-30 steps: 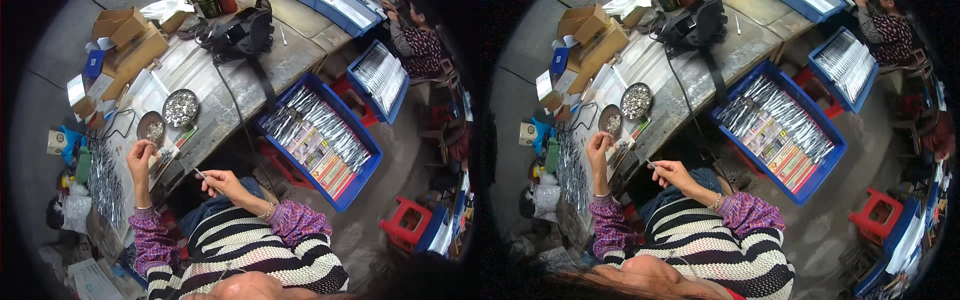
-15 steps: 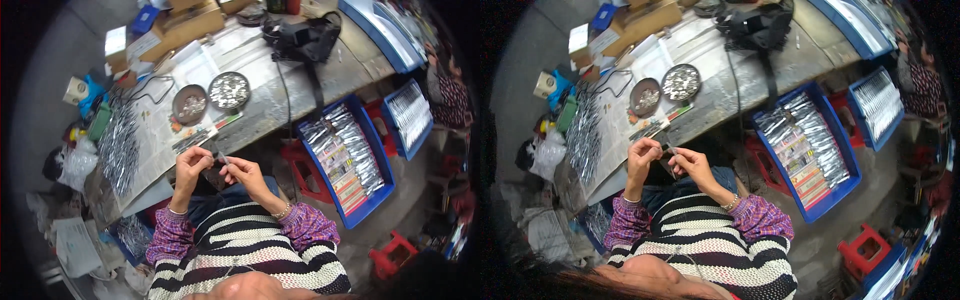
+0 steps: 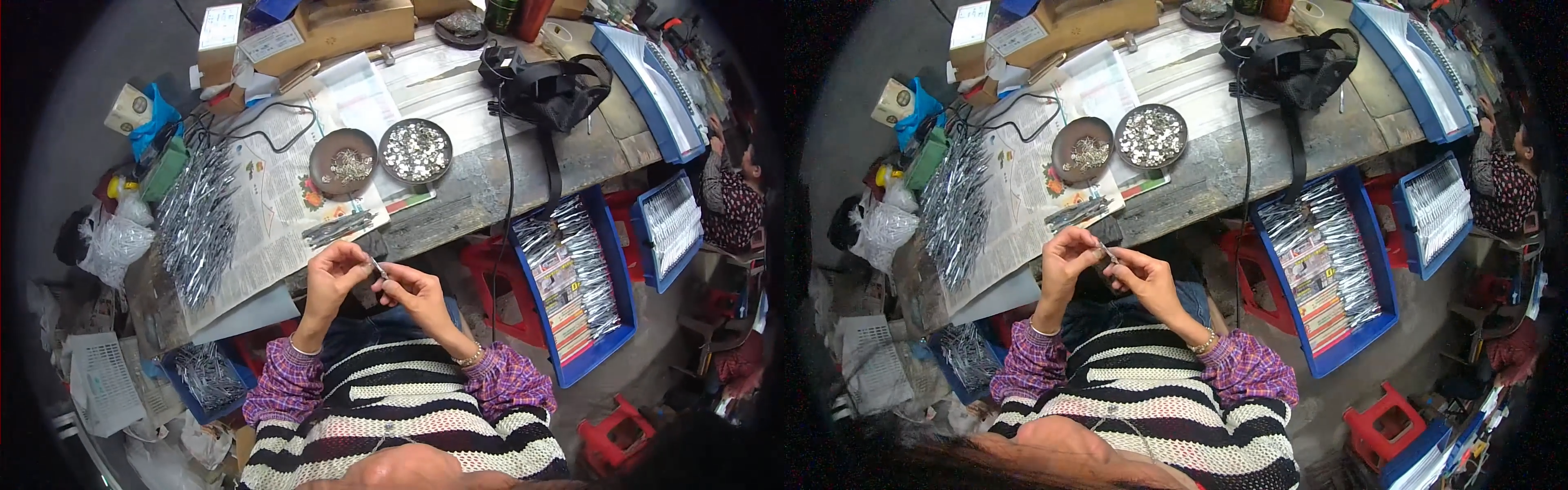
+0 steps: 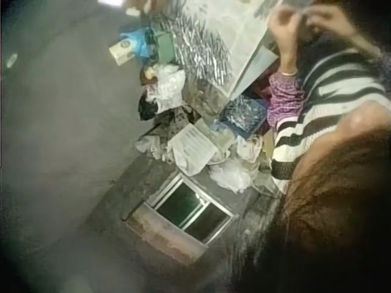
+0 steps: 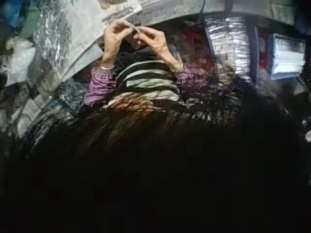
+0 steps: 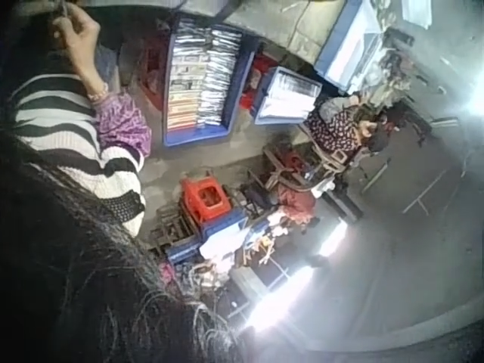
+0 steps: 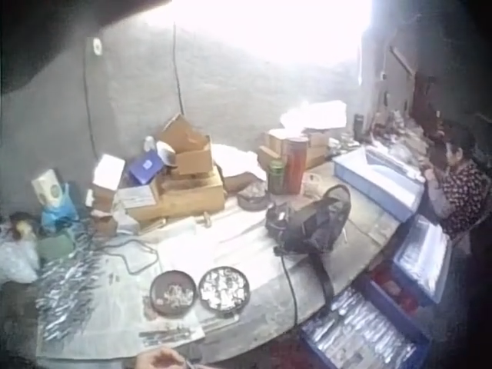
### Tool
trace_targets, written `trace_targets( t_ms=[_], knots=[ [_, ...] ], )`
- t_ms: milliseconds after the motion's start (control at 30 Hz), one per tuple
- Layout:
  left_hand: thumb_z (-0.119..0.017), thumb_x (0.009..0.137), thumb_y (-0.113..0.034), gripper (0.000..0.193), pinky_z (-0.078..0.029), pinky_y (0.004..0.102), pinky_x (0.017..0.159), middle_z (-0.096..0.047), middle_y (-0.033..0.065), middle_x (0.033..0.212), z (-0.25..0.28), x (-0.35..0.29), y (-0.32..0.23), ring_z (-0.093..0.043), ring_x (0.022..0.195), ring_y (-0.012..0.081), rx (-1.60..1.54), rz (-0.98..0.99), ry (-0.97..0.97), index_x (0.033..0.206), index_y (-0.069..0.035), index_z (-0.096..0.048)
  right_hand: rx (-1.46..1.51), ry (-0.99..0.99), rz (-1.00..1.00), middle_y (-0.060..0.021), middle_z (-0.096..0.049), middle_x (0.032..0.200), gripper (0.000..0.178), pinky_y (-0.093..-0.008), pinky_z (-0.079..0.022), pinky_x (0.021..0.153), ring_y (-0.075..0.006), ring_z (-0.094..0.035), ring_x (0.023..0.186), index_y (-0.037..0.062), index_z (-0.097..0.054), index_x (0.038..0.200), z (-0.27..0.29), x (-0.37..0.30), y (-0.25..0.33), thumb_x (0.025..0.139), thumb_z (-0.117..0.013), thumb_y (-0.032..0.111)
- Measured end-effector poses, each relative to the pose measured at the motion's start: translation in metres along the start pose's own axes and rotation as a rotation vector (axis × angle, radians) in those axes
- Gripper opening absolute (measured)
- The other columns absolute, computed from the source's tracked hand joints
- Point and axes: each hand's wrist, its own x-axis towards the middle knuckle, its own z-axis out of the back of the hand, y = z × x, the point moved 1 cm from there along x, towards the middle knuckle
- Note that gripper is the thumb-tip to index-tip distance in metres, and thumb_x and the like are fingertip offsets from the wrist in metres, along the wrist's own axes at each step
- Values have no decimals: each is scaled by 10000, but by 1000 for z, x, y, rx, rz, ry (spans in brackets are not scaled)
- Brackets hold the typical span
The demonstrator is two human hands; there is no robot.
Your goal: Assembling small metal hardware components by sliding metal rings onto thin metal rods.
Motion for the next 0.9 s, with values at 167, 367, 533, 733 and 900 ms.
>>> trace_targets(
  t_ms=[167, 367, 533, 733, 900],
  knots=[
    [-605, 774, 72, 173, -466, 207, 716, -579, 26, 829, 1, 1, -3, -566, 773, 78, -10, -2, 4, 896, -15, -518, -50, -24, -36, -61, -657, 856, 302, -198, -489, 618, -66, -574, 675, -30, -561, 1153, -4, 4, 4, 863, -572, 52],
    [-608, 770, 75, 178, -464, 198, 711, -578, 23, 829, 6, -1, -2, -564, 772, 68, 6, 26, -30, 893, -16, -516, -161, -27, -21, -91, -669, 865, 281, -216, -505, 614, -92, -606, 697, -45, -583, 1116, -8, 7, 6, 847, -583, 37],
    [-618, 764, 74, 188, -462, 195, 708, -576, 16, 825, 1, -6, 0, -563, 770, 62, 68, 7, -48, 897, -19, -524, -332, -47, 95, -96, -677, 860, 278, -219, -507, 591, -93, -615, 682, -38, -596, 1101, -5, 2, 11, 833, -593, 35],
    [-627, 762, 66, 196, -460, 194, 698, -573, 12, 824, -11, -10, 3, -561, 768, 63, 108, 19, -8, 913, -14, -532, -312, -50, 36, -70, -680, 835, 275, -193, -478, 536, -68, -588, 609, -17, -608, 1100, 7, -10, 16, 834, -595, 52],
    [-628, 780, 45, 207, -461, 190, 676, -594, 21, 839, -17, -11, 1, -564, 755, 67, 21, 68, 47, 973, 4, -567, -93, 77, -116, -43, -667, 842, 289, -160, -424, 509, -34, -532, 574, -8, -593, 1130, 16, -19, 22, 860, -577, 94]
  ],
)
